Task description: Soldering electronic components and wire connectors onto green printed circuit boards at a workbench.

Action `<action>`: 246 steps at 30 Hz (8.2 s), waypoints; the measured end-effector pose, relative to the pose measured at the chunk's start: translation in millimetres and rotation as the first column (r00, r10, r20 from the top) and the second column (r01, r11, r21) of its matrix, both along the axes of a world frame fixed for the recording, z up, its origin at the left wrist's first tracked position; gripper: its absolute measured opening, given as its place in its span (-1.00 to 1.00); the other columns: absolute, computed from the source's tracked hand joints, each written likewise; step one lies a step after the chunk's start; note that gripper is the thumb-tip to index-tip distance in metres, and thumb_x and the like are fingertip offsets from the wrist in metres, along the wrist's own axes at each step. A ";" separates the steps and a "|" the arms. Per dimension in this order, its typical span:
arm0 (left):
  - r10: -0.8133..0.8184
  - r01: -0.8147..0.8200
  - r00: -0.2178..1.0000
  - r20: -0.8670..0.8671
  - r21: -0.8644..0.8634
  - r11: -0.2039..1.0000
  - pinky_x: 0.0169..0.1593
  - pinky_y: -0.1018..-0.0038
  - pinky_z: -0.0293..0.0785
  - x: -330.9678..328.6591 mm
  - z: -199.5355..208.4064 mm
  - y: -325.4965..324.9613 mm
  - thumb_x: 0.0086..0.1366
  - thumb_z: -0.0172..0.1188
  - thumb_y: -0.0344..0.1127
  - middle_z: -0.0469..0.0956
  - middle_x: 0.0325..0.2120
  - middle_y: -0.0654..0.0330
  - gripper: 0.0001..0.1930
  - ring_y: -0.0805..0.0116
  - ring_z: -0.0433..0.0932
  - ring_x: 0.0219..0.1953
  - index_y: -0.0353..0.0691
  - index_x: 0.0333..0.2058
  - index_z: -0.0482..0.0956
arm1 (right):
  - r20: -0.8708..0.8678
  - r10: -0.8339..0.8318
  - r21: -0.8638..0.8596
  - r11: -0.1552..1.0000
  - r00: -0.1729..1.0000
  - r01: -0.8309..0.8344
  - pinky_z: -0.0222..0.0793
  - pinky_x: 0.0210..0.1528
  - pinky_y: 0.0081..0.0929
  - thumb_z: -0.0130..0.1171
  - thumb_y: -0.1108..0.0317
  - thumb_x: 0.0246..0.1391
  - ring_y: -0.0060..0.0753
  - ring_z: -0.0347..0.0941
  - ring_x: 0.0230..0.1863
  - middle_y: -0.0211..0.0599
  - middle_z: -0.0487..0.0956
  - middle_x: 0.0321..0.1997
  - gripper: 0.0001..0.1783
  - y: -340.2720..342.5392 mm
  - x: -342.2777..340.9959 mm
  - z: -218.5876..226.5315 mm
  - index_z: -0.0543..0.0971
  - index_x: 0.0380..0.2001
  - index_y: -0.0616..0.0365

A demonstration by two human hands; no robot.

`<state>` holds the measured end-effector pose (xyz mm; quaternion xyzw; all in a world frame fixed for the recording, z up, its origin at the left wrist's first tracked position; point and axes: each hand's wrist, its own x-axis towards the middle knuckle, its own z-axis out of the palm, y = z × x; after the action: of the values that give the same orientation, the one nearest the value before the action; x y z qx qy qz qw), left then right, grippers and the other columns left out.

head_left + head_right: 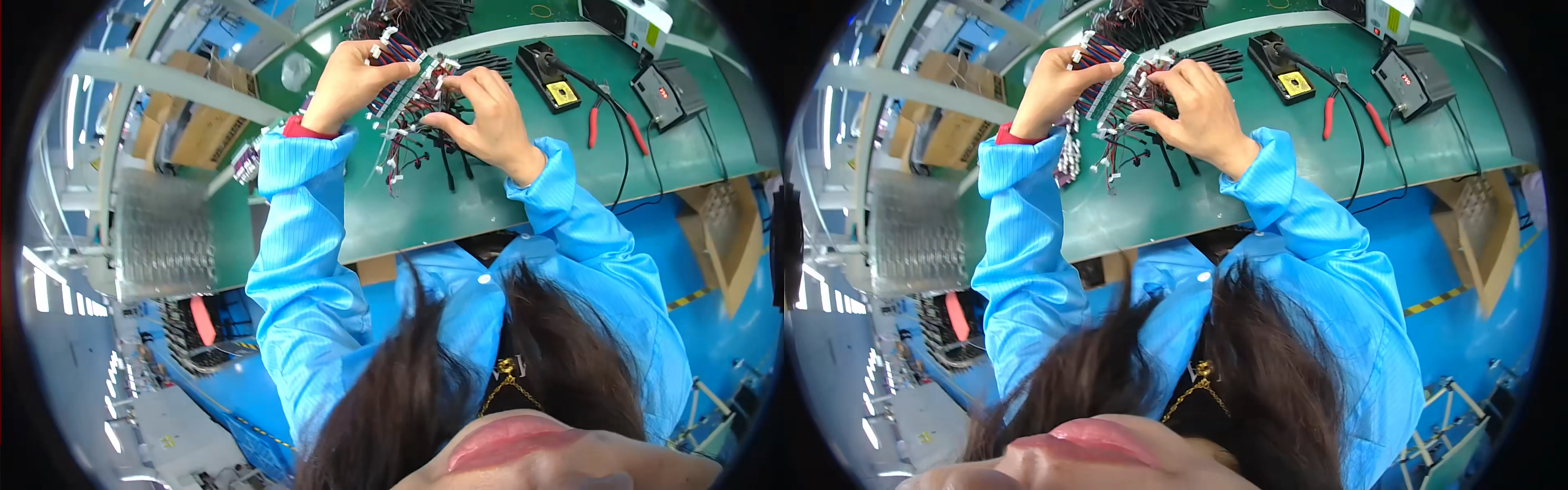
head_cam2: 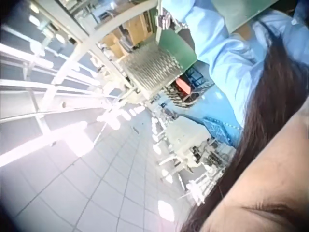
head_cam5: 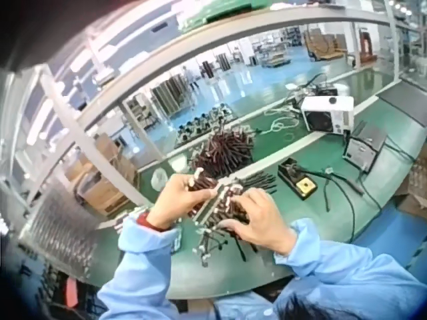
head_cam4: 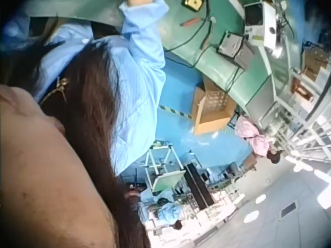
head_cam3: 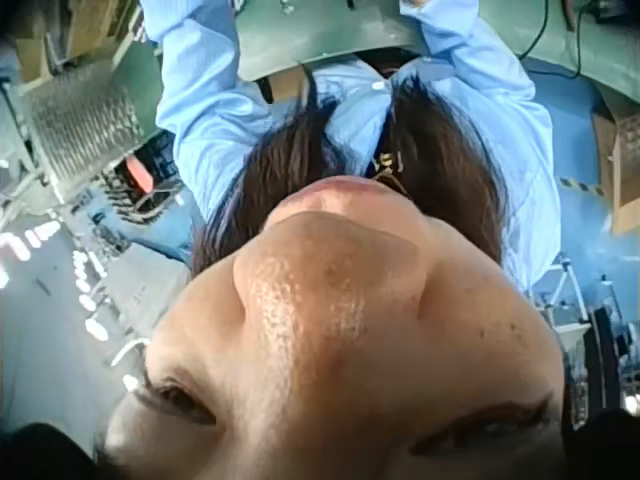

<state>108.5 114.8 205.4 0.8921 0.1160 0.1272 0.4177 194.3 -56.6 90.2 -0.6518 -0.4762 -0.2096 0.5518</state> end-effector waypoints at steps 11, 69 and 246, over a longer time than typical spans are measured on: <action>-0.270 0.292 0.956 -0.115 0.275 0.916 -0.54 0.67 0.29 39.0 81.8 -5.2 0.16 0.40 -0.28 0.57 -0.61 0.31 -0.79 0.63 0.37 -0.61 -0.30 -0.31 0.73 | -0.010 0.525 0.362 0.795 0.851 -0.486 0.29 0.09 -0.43 0.20 0.14 0.10 -0.26 0.42 0.02 -0.26 0.56 -0.05 -0.64 -38.1 63.2 19.1 0.63 -0.21 0.23; -0.022 -0.024 0.996 0.085 0.513 0.858 -0.59 0.65 0.19 69.0 94.7 -73.3 0.15 0.38 -0.18 0.49 -0.72 0.36 -0.70 0.59 0.31 -0.68 -0.38 -0.43 0.70 | -0.470 0.701 0.525 0.710 0.536 -0.469 0.23 0.30 -0.50 0.30 0.58 -0.12 -0.41 0.39 0.19 -0.27 0.46 0.27 -0.14 -31.7 67.1 -36.6 0.28 0.33 0.17; 0.430 -0.437 0.870 -0.240 -0.779 0.449 -0.55 0.73 0.38 -102.3 -233.7 27.6 0.35 0.20 -0.35 0.57 -0.43 0.26 -0.90 0.62 0.42 -0.59 -0.20 -0.22 0.54 | -0.226 0.155 -0.804 0.528 0.962 -0.274 0.47 -0.49 -0.08 0.07 -0.14 0.16 0.12 0.59 -0.40 0.06 0.64 -0.19 -0.40 43.5 -115.4 -129.4 0.56 -0.11 0.25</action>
<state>6.2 142.4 -28.3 0.5386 0.3858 0.1581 0.7321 78.9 -13.1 -39.3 -0.7824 -0.5588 0.1503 0.2303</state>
